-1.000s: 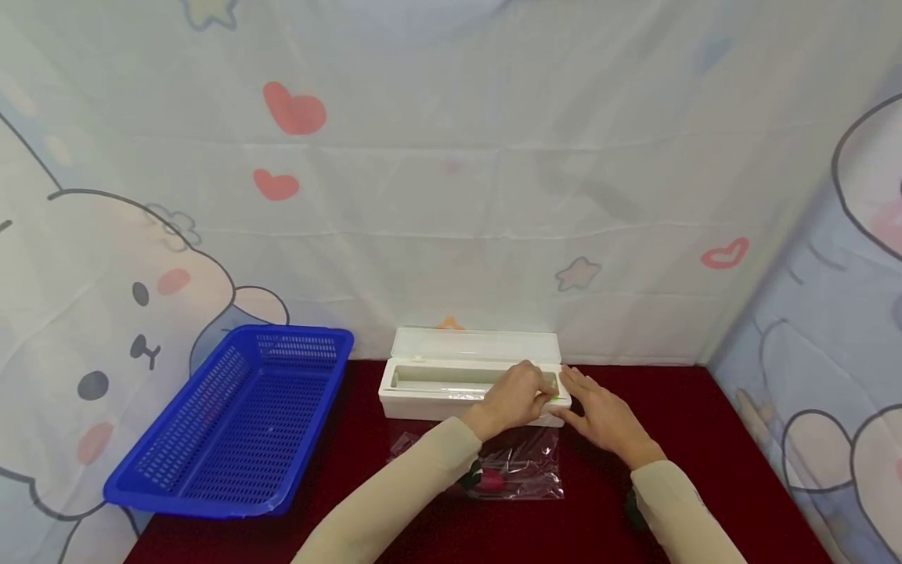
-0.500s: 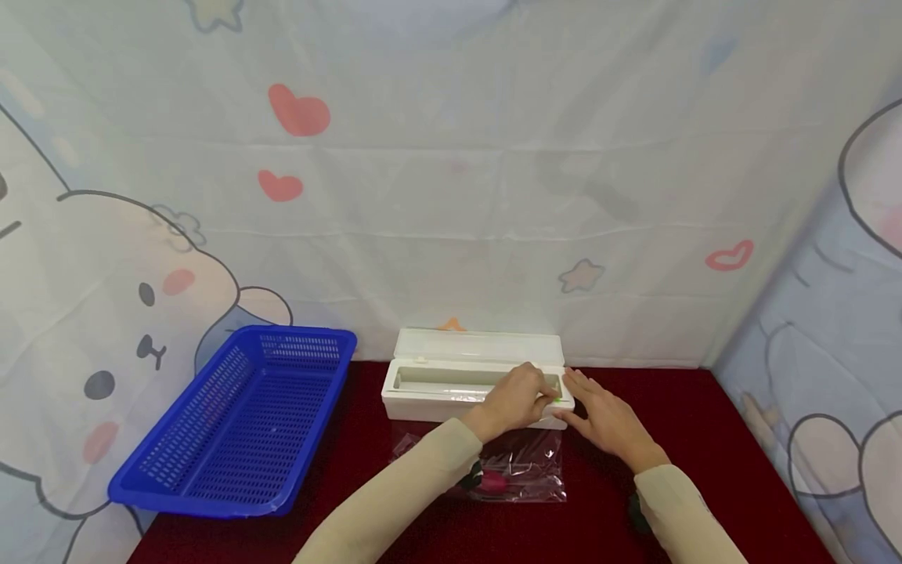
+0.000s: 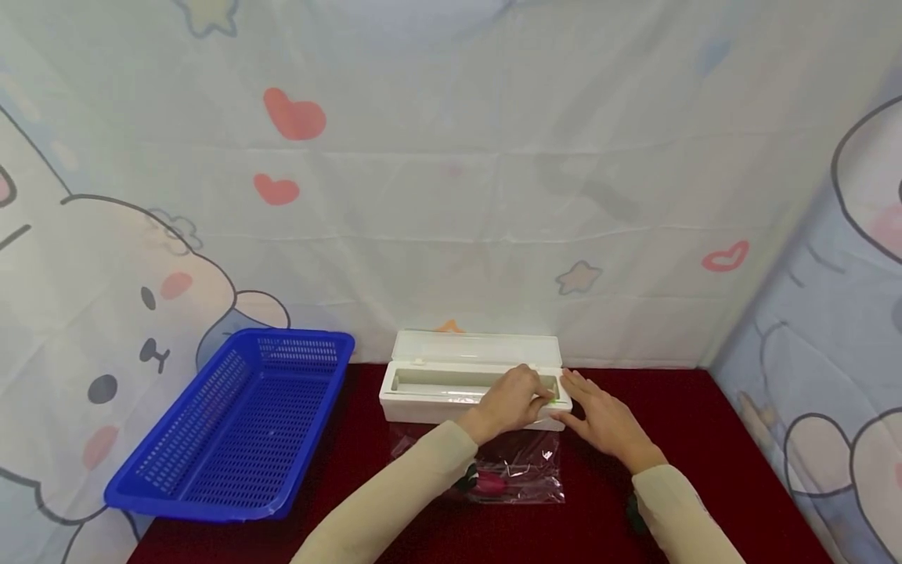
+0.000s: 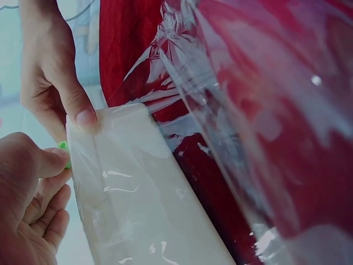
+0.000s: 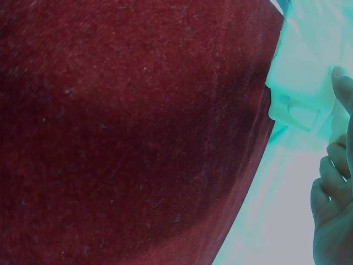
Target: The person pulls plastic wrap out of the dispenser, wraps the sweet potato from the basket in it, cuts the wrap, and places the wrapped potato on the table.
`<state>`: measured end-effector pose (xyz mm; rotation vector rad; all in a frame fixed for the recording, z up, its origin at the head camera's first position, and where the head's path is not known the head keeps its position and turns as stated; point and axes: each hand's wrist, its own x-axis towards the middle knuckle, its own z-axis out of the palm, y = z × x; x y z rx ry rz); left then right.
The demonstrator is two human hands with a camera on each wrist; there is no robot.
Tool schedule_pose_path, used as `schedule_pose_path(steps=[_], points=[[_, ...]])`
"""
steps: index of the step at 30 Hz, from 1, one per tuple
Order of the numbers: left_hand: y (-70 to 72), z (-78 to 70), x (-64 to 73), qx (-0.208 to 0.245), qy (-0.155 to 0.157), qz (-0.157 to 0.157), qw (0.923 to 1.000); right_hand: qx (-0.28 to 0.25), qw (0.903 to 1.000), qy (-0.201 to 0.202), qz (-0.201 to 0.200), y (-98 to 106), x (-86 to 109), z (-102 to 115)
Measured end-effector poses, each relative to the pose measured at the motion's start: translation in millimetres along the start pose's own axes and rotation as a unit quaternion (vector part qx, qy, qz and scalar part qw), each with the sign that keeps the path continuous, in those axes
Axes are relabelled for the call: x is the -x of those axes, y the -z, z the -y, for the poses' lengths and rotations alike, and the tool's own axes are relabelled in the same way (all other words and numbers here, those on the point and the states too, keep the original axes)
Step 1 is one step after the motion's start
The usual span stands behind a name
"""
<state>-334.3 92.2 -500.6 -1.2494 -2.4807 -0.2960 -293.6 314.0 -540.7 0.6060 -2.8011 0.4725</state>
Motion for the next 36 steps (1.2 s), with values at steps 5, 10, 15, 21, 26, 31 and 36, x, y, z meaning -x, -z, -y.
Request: schedule_pose_path(steps=[5,10,15,21,26,31,36], points=[[1.9,0.5,2.2,-0.007,0.002,0.002,1.0000,0.000,1.0000,-0.004,0.001,1,0.4,0],[1.6,2.5,3.5,-0.009,-0.002,-0.001,1.0000,-0.001,1.0000,-0.004,0.004,1,0.2,0],[1.5,3.8,3.6,-0.012,-0.003,0.002,0.9999,0.004,0.9999,-0.009,0.010,2,0.0,1],[4.1,3.9,4.9,-0.005,0.000,0.009,0.9999,0.013,0.9998,-0.012,0.009,2,0.5,2],[7.6,5.9,7.3,0.000,0.003,0.010,0.9999,0.015,0.9998,-0.009,0.009,3,-0.6,2],[7.4,8.1,8.4,0.000,-0.002,0.010,1.0000,0.023,0.9997,0.002,-0.008,4,1.6,1],[5.8,10.5,9.2,0.005,0.001,0.012,0.9999,0.023,0.9997,0.007,-0.008,3,0.4,1]])
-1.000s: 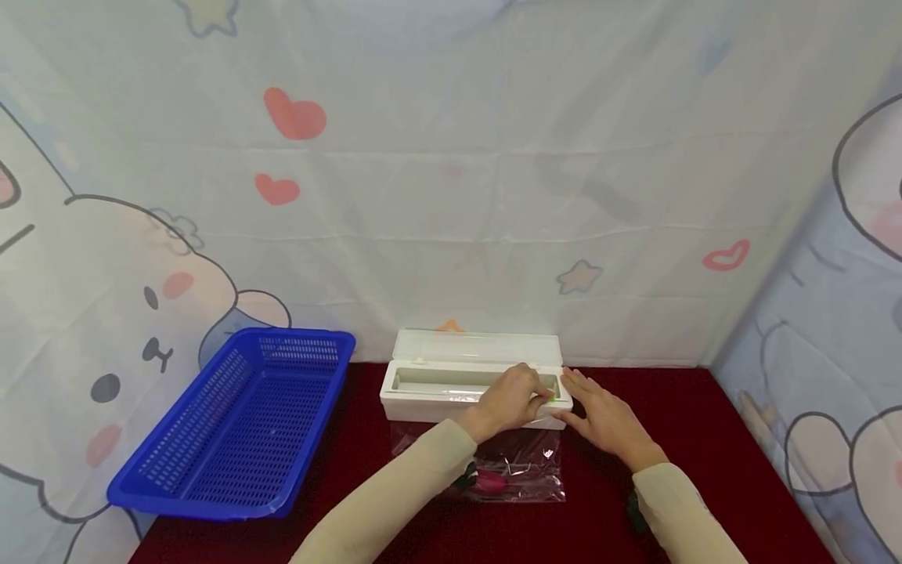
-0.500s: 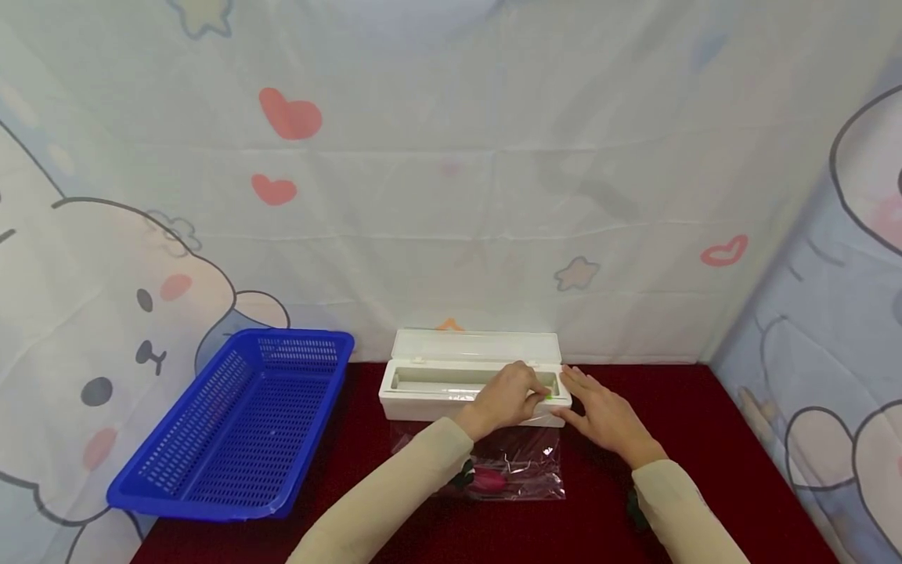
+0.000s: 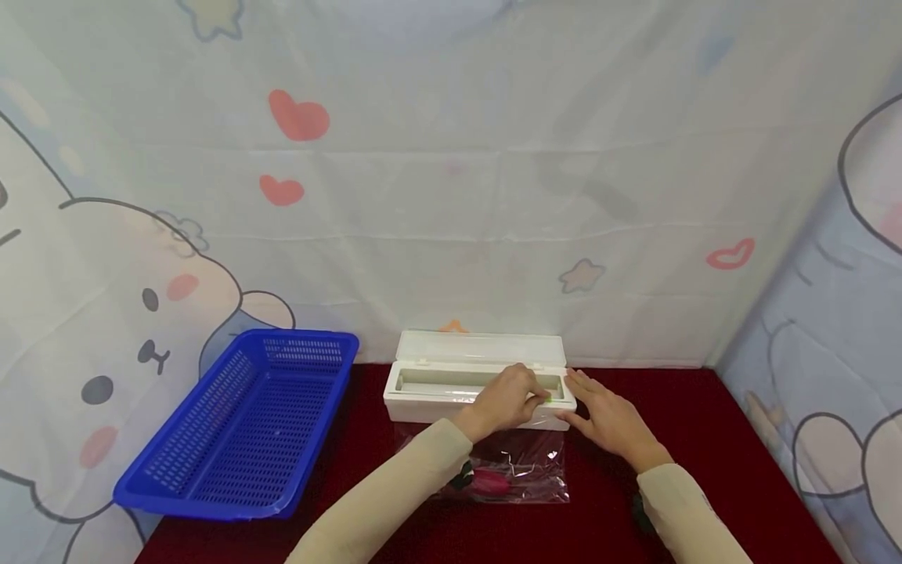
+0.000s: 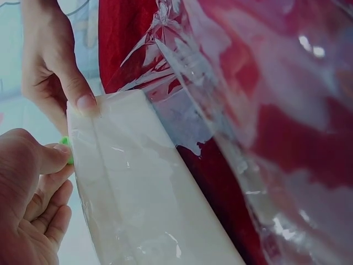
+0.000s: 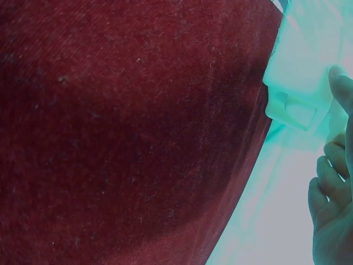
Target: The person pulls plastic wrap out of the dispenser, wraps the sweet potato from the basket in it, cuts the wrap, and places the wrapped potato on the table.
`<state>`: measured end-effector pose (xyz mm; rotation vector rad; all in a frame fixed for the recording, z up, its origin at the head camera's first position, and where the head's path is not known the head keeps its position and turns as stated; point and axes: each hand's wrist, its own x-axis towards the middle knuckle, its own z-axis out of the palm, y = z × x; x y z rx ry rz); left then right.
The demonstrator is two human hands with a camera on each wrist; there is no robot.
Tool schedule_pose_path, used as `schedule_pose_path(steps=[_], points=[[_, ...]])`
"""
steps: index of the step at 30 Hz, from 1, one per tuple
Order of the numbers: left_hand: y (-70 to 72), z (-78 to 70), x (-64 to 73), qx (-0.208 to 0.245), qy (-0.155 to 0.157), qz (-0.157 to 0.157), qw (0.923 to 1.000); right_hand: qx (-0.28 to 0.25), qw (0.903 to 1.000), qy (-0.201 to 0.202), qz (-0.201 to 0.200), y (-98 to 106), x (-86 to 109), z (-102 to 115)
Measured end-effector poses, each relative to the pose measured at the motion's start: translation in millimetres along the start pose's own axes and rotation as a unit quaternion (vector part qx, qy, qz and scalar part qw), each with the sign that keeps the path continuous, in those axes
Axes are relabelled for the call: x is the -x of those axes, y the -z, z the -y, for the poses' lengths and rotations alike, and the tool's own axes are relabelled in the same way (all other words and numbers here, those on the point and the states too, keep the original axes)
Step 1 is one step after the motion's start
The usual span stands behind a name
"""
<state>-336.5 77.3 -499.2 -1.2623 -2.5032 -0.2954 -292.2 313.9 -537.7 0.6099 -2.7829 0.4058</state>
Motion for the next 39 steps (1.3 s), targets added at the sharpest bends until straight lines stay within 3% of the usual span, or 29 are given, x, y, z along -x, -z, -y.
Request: schedule_pose_path(steps=[24,39], points=[[6.4,0.9,3.9,-0.004,-0.012,-0.003,0.9999,0.002,0.9999,-0.007,0.010,1,0.1,0],[10.6,10.6,13.1,-0.004,-0.024,-0.022,0.9995,0.012,0.9999,-0.008,0.007,2,-1.1,3]])
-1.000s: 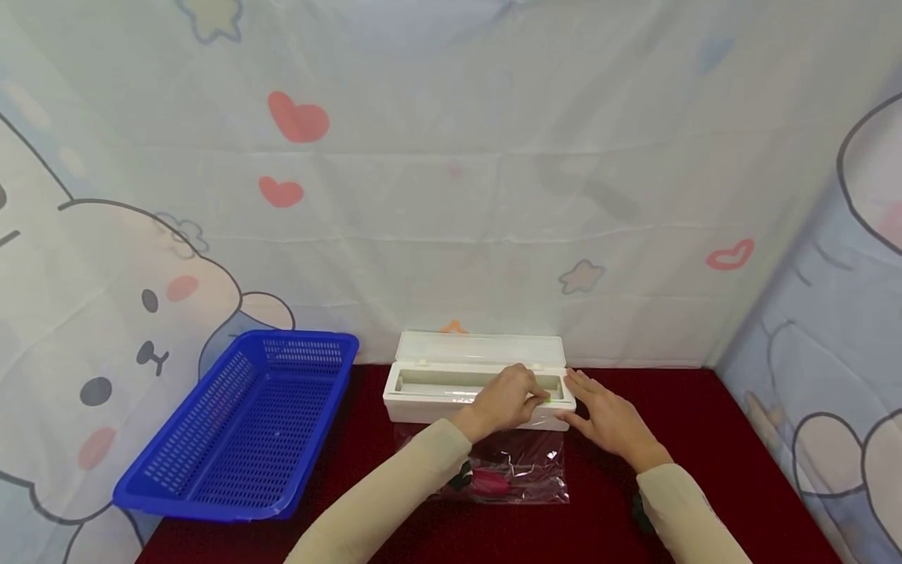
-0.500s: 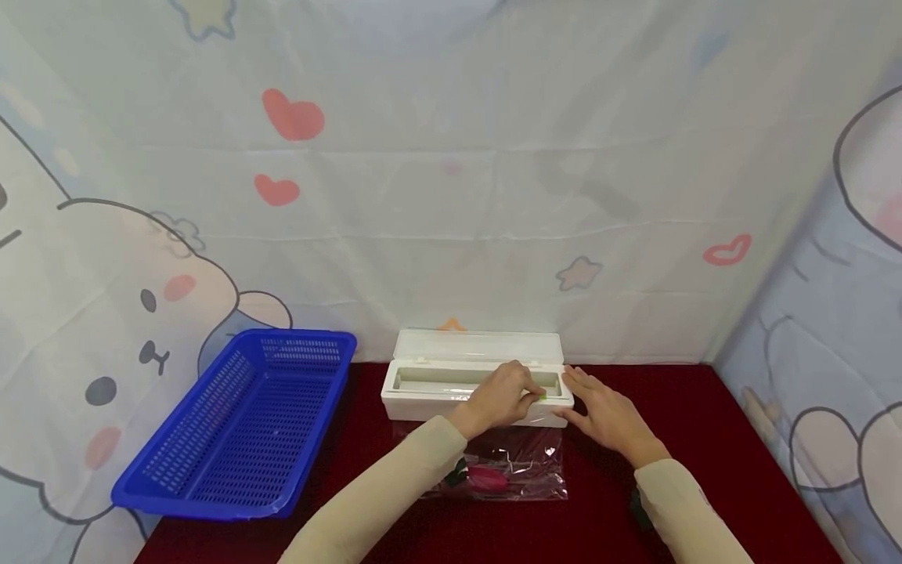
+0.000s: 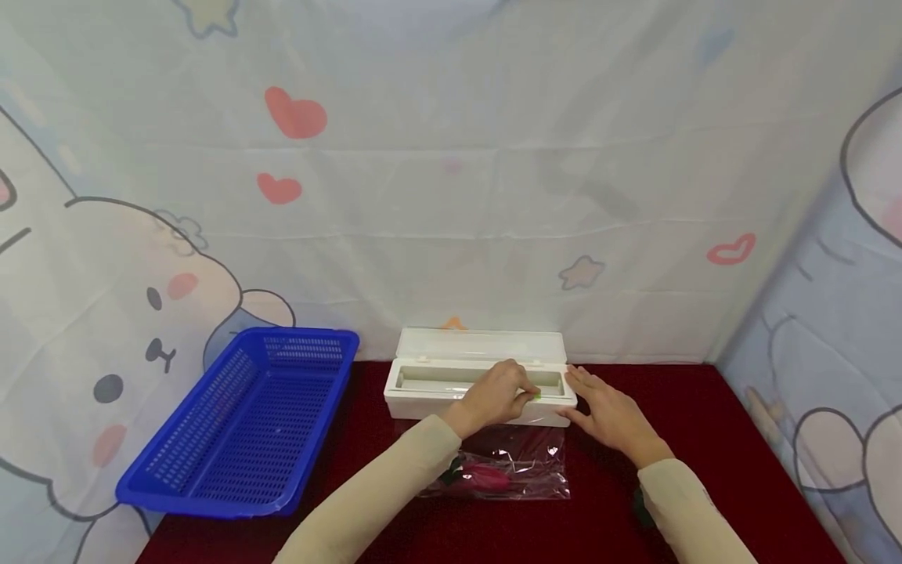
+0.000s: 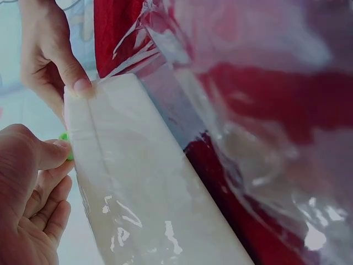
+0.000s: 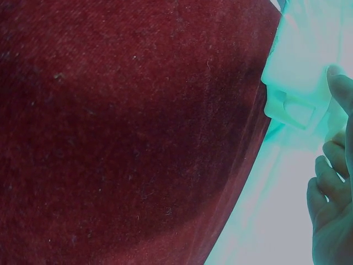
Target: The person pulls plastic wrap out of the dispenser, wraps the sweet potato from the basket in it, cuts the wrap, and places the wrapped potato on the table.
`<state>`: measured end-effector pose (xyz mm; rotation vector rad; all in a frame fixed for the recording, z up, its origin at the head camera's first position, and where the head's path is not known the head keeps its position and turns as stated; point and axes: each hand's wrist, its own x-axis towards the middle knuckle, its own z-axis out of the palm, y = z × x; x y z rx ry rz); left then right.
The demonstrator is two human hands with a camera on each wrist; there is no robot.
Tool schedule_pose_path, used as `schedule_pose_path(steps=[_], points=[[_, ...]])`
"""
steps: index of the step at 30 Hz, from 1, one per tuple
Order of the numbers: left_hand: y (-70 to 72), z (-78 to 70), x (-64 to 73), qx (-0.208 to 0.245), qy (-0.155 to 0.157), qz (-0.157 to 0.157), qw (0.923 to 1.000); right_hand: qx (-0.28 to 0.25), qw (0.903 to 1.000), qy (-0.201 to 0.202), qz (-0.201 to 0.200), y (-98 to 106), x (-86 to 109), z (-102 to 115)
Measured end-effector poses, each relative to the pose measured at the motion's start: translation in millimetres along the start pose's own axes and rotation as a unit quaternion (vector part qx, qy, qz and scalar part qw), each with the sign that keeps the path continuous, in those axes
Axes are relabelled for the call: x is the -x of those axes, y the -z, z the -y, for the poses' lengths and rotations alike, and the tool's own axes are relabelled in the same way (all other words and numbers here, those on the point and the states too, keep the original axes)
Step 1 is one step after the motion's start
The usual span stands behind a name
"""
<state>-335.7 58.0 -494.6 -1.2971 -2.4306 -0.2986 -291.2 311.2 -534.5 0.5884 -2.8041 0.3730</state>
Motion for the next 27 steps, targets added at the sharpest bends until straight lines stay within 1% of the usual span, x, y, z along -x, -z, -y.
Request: schedule_pose_path(steps=[3,11,14,17,19,21,27], points=[[-0.1,1.6,0.4,0.005,0.000,0.007,1.0000,0.000,1.0000,0.000,-0.001,1,0.2,0],[1.8,4.5,1.3,0.002,0.000,0.017,0.9999,0.003,1.0000,0.006,-0.005,0,-0.4,-1],[4.4,6.8,5.1,-0.005,-0.002,0.011,0.9999,0.002,1.0000,0.007,-0.006,-1,-0.6,0],[7.0,10.8,11.1,-0.012,-0.004,-0.003,0.9999,0.002,1.0000,0.002,-0.004,-1,0.2,0],[8.8,14.5,15.4,-0.012,0.000,-0.006,0.9999,0.003,1.0000,0.001,-0.003,-1,0.1,0],[9.8,18.1,18.7,-0.005,0.004,0.001,1.0000,0.002,1.0000,0.002,-0.006,-1,0.2,-1],[13.4,23.6,24.5,0.010,0.025,0.035,0.9990,-0.006,0.9997,0.018,-0.014,-4,-1.7,-3]])
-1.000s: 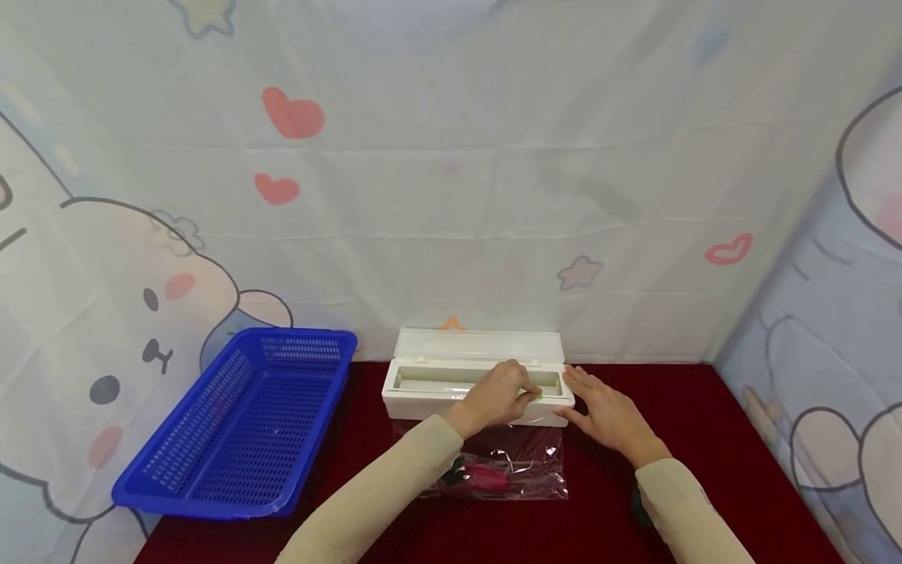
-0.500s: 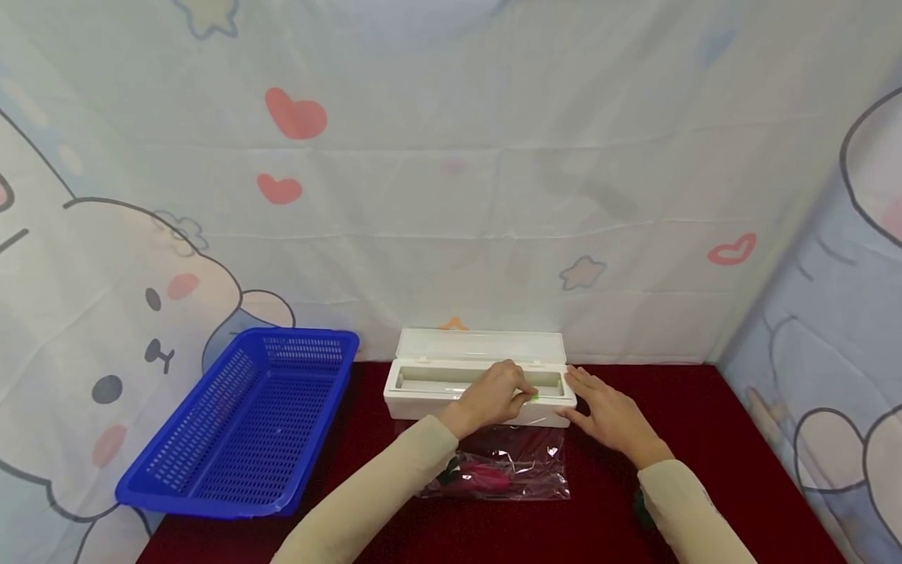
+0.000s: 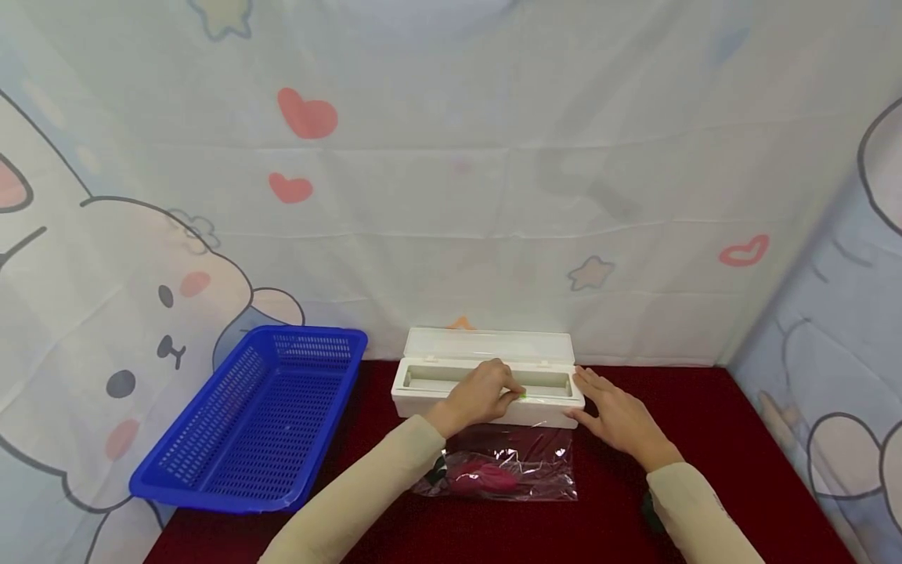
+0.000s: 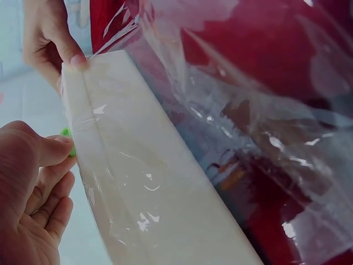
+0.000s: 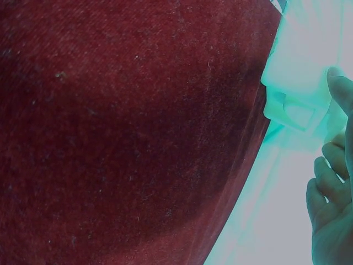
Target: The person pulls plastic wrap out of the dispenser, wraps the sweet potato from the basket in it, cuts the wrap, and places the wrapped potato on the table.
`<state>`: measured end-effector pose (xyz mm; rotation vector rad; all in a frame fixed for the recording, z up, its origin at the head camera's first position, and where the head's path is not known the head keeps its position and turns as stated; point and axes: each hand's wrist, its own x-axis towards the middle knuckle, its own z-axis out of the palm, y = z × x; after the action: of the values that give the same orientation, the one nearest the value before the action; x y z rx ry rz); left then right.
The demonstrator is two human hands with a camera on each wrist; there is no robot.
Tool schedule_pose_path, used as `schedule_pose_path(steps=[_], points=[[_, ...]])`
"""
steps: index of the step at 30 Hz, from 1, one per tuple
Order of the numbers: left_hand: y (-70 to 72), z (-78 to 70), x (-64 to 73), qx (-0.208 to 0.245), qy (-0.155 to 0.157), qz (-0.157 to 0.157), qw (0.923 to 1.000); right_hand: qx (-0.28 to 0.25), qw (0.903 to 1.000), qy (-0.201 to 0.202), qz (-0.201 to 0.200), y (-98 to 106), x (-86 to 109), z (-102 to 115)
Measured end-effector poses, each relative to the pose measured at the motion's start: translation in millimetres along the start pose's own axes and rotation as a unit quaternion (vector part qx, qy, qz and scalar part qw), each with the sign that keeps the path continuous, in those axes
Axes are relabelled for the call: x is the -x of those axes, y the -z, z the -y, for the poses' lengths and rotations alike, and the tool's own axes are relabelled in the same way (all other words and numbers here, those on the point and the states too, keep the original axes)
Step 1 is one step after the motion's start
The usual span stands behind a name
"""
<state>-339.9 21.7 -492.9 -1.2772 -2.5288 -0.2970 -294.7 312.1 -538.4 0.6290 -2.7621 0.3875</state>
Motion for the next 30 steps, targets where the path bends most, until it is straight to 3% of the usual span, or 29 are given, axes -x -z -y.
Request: schedule_pose_path(steps=[30], points=[[11.0,17.5,17.0,-0.022,-0.015,-0.003,0.9996,0.008,1.0000,0.000,-0.001,1,1.6,2]])
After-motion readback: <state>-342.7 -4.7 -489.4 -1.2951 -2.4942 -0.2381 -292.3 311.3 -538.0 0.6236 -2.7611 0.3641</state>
